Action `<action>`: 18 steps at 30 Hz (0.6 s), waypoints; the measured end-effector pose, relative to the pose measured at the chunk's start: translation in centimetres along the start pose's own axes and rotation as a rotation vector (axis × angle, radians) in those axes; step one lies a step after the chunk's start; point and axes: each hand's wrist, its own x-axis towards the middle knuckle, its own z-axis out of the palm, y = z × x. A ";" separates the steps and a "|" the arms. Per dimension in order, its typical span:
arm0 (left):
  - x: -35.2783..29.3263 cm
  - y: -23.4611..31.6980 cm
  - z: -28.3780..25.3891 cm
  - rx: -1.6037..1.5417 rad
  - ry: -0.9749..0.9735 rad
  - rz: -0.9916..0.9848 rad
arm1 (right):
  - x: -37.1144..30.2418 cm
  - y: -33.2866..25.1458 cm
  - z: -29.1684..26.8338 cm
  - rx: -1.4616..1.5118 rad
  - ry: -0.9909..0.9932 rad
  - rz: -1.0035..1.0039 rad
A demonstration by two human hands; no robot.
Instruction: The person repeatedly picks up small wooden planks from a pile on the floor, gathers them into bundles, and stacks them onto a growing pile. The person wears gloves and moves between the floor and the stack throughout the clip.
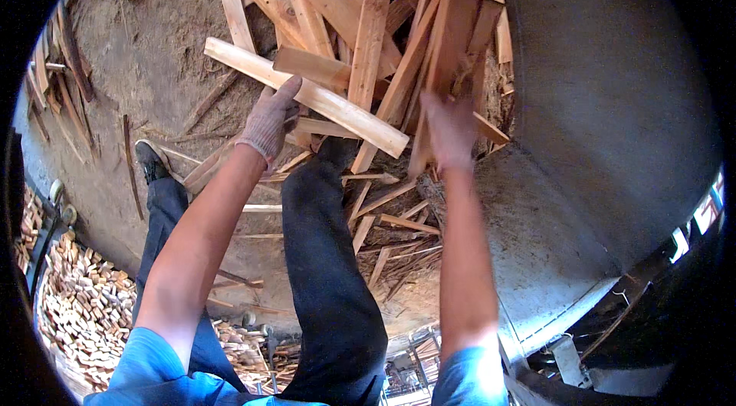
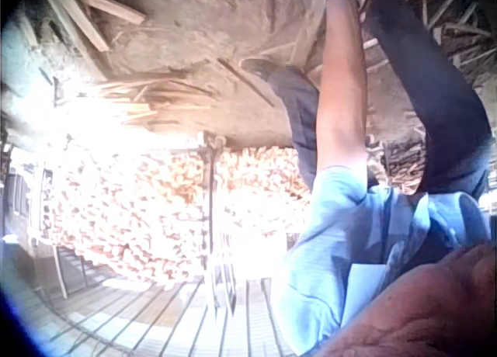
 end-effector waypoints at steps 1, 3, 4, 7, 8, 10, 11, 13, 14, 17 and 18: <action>0.3 -0.1 0.4 -0.038 0.018 0.017 | 2.6 0.6 1.0 0.031 0.060 -0.049; 1.3 0.2 0.7 -0.121 0.064 0.062 | 5.7 1.2 2.8 0.076 0.002 0.114; 1.4 0.6 0.5 -0.148 0.019 0.064 | 6.5 1.4 3.4 0.098 -0.029 0.193; -1.6 3.2 1.2 0.228 0.057 0.198 | 4.3 1.1 3.8 0.197 -0.053 0.139; -2.7 3.8 1.1 0.343 0.008 0.209 | 3.7 0.6 3.8 0.158 -0.060 0.158; -1.8 1.2 2.4 0.571 0.233 0.286 | 2.8 0.0 3.6 0.233 -0.100 0.222; -1.3 0.9 2.8 0.359 0.177 0.313 | 2.7 0.1 3.4 0.268 -0.118 0.261; 0.4 1.0 3.0 0.159 0.127 0.268 | 2.9 -0.1 3.4 0.290 -0.124 0.258; 1.3 1.4 3.0 0.180 0.139 0.203 | 3.0 -0.2 3.4 0.308 -0.133 0.258; 0.8 2.7 3.7 0.094 0.089 0.162 | 4.0 0.6 3.0 0.219 -0.149 0.220; -0.3 3.3 4.4 0.112 0.108 0.184 | 4.0 0.8 2.8 0.171 -0.143 0.210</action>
